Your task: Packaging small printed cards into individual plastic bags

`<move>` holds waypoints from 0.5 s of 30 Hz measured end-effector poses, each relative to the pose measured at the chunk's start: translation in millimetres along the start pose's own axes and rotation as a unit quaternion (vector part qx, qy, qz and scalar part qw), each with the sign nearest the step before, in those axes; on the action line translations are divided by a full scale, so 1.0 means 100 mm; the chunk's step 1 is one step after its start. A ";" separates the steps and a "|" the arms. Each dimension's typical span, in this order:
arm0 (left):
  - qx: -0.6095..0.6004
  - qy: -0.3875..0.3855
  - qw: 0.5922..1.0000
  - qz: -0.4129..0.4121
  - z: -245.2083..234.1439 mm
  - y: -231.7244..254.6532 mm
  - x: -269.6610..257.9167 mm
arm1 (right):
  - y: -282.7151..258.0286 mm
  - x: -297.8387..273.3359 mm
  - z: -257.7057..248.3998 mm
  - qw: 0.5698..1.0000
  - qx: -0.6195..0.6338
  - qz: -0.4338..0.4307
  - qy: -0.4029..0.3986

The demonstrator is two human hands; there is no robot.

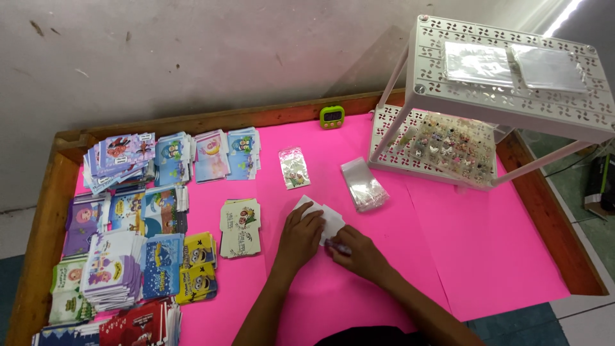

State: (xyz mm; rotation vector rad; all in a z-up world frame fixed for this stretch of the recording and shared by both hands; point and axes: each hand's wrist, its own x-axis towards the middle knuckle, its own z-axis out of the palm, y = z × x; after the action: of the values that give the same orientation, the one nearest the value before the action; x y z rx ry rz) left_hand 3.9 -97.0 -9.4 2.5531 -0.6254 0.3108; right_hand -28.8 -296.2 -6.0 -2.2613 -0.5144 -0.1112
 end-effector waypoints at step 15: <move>0.024 0.064 0.998 0.016 0.11 -0.03 -0.03 | 0.38 0.57 0.02 0.998 -0.061 0.010 0.025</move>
State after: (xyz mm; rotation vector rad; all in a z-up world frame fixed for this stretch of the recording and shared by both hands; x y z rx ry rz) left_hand 3.6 -99.1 -21.3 2.5452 -0.6179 0.5027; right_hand 37.9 -299.4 -20.0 -2.3743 -0.4699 -0.1942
